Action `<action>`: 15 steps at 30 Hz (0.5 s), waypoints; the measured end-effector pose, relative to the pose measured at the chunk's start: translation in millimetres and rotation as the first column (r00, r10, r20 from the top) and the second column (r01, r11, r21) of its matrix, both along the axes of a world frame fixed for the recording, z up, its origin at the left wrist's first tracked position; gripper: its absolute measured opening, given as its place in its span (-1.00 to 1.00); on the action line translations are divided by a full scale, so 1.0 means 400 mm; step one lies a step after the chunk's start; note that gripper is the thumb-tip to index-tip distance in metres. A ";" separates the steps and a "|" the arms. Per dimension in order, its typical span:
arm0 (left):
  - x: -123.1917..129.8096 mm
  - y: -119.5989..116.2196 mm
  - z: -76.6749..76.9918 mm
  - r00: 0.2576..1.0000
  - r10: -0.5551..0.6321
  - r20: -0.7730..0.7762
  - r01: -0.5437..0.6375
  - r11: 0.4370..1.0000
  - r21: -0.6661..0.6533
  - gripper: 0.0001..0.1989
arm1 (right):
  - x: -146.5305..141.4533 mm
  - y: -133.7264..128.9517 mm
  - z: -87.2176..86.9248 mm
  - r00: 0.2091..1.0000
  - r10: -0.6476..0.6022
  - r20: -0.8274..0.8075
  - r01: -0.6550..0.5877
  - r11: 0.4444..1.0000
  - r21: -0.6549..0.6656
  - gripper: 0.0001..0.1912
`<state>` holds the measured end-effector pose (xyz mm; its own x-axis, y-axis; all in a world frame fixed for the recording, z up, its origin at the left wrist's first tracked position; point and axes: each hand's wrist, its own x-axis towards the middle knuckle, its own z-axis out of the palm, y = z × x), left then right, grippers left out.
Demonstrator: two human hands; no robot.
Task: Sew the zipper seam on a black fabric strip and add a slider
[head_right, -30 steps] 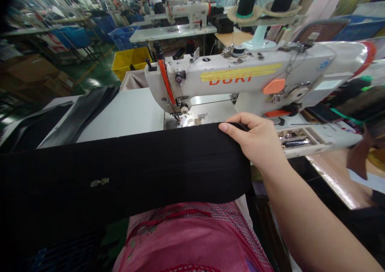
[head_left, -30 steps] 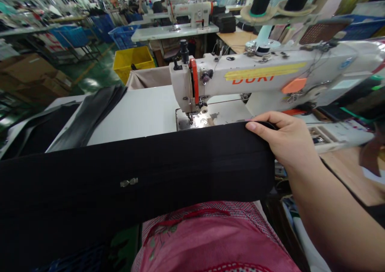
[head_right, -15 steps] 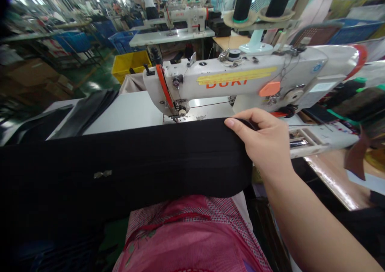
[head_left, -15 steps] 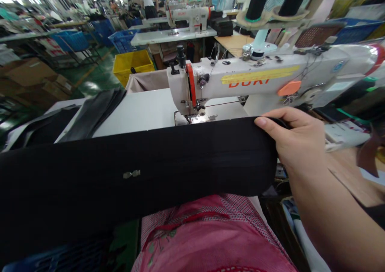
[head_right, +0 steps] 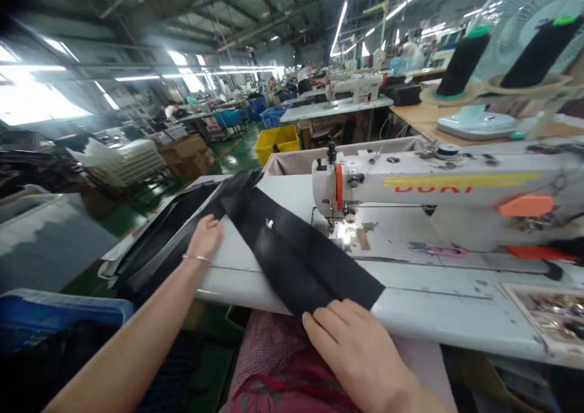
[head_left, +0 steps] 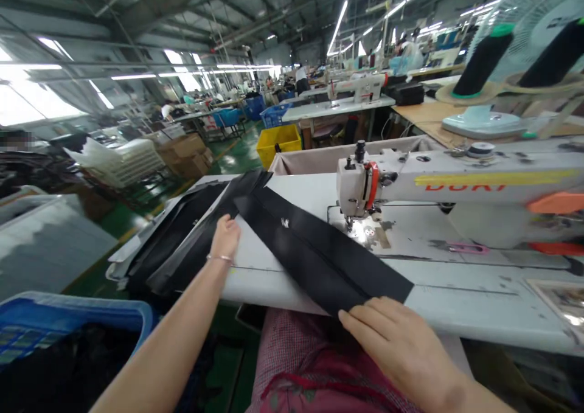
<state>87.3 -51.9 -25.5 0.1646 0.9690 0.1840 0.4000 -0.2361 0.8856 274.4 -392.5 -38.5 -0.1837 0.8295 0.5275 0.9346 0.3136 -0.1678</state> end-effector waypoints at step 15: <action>0.031 -0.180 -0.097 0.421 -0.494 -0.761 0.817 0.570 0.082 -0.59 | 0.043 0.135 -0.106 0.949 -0.089 -0.302 0.051 0.990 -0.130 -0.76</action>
